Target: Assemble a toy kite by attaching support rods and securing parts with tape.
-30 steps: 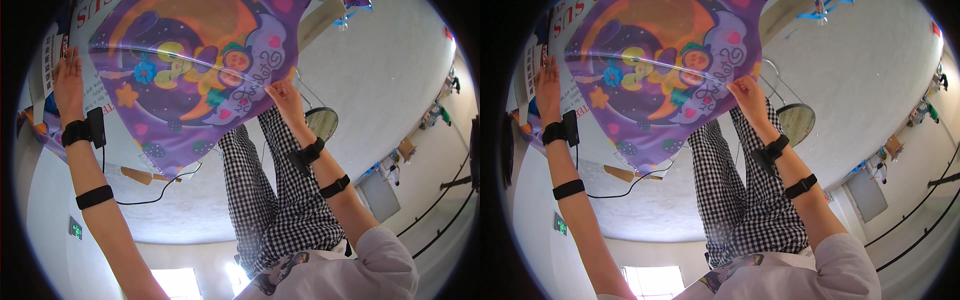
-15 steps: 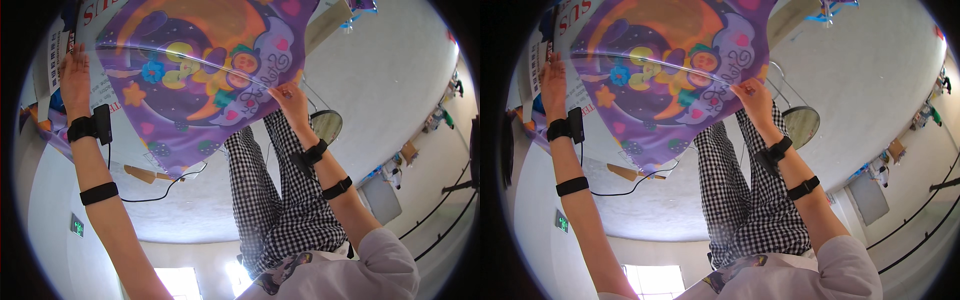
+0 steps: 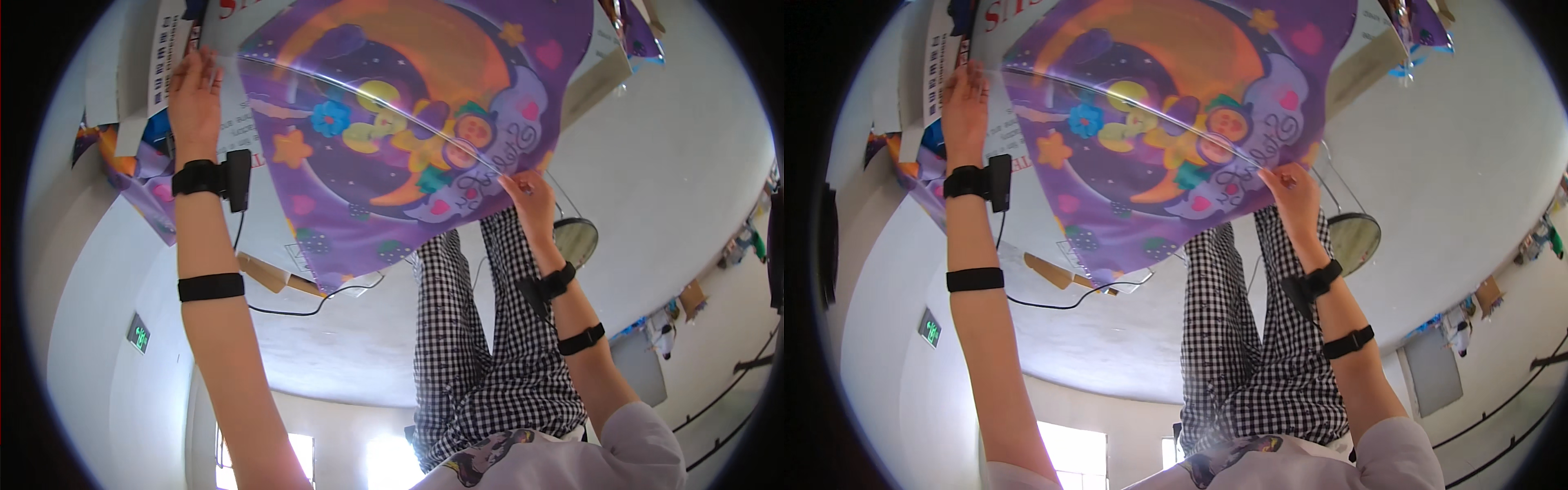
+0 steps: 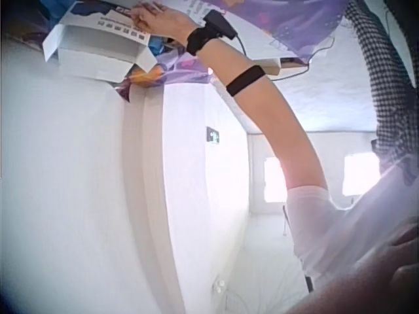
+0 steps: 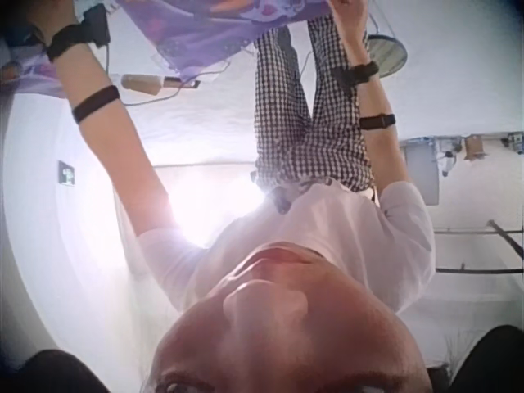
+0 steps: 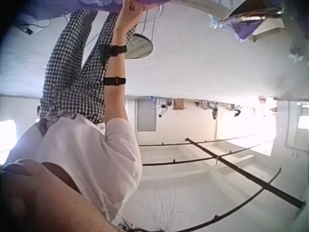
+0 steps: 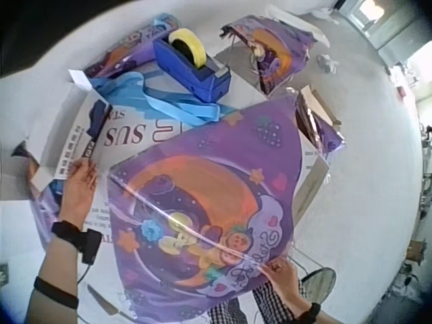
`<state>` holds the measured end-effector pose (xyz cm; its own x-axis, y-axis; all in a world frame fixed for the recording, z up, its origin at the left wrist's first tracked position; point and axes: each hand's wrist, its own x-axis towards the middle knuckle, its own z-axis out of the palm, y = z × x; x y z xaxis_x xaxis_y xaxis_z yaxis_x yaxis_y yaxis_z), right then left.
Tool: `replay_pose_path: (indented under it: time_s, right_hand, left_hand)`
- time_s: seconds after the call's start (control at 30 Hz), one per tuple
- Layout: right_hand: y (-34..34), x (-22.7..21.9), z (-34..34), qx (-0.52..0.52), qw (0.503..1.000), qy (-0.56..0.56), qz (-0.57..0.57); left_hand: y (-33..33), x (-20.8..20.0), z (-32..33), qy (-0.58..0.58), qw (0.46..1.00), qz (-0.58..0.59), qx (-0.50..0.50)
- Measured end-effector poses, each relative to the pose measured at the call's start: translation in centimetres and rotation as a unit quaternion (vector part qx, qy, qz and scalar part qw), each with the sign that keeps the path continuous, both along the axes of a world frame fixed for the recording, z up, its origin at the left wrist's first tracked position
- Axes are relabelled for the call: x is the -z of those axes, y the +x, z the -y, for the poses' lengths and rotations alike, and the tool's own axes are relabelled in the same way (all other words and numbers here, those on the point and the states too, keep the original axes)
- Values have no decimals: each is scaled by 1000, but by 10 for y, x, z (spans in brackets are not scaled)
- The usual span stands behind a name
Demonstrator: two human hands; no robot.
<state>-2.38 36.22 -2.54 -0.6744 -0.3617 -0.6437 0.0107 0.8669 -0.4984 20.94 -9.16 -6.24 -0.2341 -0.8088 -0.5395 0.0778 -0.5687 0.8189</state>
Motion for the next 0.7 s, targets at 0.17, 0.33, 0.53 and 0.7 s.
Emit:
replay_pose_path:
  time_s: [0.17, 0.33, 0.53, 0.7]
  right_hand:
    - [4, -4, 5, 14, 1000, 3, 26]
    - [0, 0, -2, 11, 1000, 7, 10]
    - [0, 0, 1, 17, 1000, 10, 15]
    - [-4, 2, -4, 23, 999, 13, 23]
  left_hand:
    - [-2, -3, 1, -11, 999, 34, 0]
    - [-6, 2, -3, -35, 997, 61, 31]
    - [-3, 4, -5, -118, 981, 125, 90]
    - [-6, 0, -10, -119, 975, 161, 96]
